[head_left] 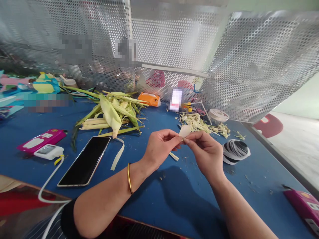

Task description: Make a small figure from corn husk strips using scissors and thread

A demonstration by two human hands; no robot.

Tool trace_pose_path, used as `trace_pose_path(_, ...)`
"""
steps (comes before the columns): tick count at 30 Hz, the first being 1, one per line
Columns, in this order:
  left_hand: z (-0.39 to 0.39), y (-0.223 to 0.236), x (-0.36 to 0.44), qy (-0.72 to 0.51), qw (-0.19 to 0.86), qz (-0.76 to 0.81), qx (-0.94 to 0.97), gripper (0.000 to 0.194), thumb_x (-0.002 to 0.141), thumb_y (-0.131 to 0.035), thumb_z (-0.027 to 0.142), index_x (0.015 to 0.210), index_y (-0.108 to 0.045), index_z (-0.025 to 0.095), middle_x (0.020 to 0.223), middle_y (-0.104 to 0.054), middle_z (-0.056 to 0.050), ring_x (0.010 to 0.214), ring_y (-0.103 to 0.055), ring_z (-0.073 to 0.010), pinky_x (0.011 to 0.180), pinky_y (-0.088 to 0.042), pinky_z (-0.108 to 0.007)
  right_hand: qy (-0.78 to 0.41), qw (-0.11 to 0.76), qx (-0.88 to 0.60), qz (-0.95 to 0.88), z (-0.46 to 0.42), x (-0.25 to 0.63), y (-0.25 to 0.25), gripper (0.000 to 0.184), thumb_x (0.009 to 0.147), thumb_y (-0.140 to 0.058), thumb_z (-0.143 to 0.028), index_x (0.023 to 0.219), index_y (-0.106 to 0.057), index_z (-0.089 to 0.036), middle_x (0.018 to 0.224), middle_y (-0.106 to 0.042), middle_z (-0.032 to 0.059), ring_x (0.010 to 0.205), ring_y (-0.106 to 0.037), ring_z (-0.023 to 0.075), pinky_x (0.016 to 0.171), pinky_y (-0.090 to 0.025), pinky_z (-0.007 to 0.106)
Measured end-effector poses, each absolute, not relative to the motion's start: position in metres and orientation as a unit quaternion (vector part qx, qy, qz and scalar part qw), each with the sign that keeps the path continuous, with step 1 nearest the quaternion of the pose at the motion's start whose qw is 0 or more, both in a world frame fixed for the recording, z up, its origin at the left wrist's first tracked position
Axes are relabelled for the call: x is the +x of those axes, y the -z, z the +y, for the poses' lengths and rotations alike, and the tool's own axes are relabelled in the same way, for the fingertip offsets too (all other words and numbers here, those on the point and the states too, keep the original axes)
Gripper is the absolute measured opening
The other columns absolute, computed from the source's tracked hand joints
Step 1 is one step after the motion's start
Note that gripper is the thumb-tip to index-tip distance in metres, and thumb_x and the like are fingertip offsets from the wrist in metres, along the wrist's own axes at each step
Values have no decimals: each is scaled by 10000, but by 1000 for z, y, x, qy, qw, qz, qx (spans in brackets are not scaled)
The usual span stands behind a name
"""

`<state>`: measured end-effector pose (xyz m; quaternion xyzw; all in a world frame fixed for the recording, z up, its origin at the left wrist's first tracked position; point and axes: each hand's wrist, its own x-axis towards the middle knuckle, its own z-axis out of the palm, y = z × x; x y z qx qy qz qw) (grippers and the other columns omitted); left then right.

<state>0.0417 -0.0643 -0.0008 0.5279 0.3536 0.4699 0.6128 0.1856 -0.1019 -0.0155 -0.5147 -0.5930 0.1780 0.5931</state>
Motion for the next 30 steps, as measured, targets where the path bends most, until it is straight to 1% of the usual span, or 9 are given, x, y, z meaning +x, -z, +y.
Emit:
trace_pose_path(5,-64,4,40,-467,571,361,570,113,732,-701,273,708,-693,163,633,-684,-10,588,-628,-121,576,-506,-224,-159,585,-534,-590,-103,185,14,64,820,-680,-244,785,-649,-200,717,-692,-2,675,-647,157,650,-496,283)
trace_pose_path(9,-63,5,39,-453,544,367,604,138,710,-729,299,723,-693,166,667,-692,-18,613,-643,-140,601,-525,-250,-141,577,-542,-595,-102,185,14,57,817,-670,-215,766,-646,-203,707,-689,-10,666,-642,151,654,-492,280)
trace_pose_path(13,-62,4,39,-446,580,371,572,150,736,-701,302,721,-680,154,659,-685,-21,566,-618,-118,581,-524,-243,-159,581,-524,-603,-101,186,15,58,834,-668,-229,784,-650,-205,716,-680,-13,674,-630,145,655,-488,276)
trace_pose_path(17,-61,0,39,-442,641,366,510,154,728,-693,281,672,-645,147,596,-645,-4,511,-570,-92,524,-488,-216,-147,569,-515,-624,-101,187,16,34,833,-691,-243,831,-678,-211,786,-698,-5,735,-630,148,694,-482,277)
trace_pose_path(20,-61,-2,38,-424,676,357,485,151,712,-698,275,665,-638,145,603,-642,-6,526,-571,-94,495,-460,-203,-138,570,-509,-630,-101,187,15,25,840,-686,-239,833,-685,-216,796,-704,-4,749,-633,152,706,-484,282)
trace_pose_path(22,-61,-2,38,-419,681,357,484,128,700,-700,261,683,-650,145,624,-649,-10,557,-586,-103,490,-451,-198,-127,570,-508,-633,-101,187,15,38,845,-678,-235,813,-686,-218,787,-703,-6,745,-631,153,709,-484,285)
trace_pose_path(26,-62,-2,38,-432,650,362,510,94,699,-695,243,693,-667,153,628,-655,-9,590,-606,-116,511,-460,-205,-127,567,-508,-635,-101,187,13,72,843,-671,-239,774,-673,-217,765,-690,-8,732,-624,152,701,-485,285)
trace_pose_path(30,-64,0,40,-448,603,368,548,96,721,-691,258,701,-683,165,624,-667,-7,593,-619,-122,539,-476,-215,-145,582,-522,-606,-103,186,13,57,832,-678,-252,795,-664,-211,741,-691,-1,700,-636,159,666,-491,285)
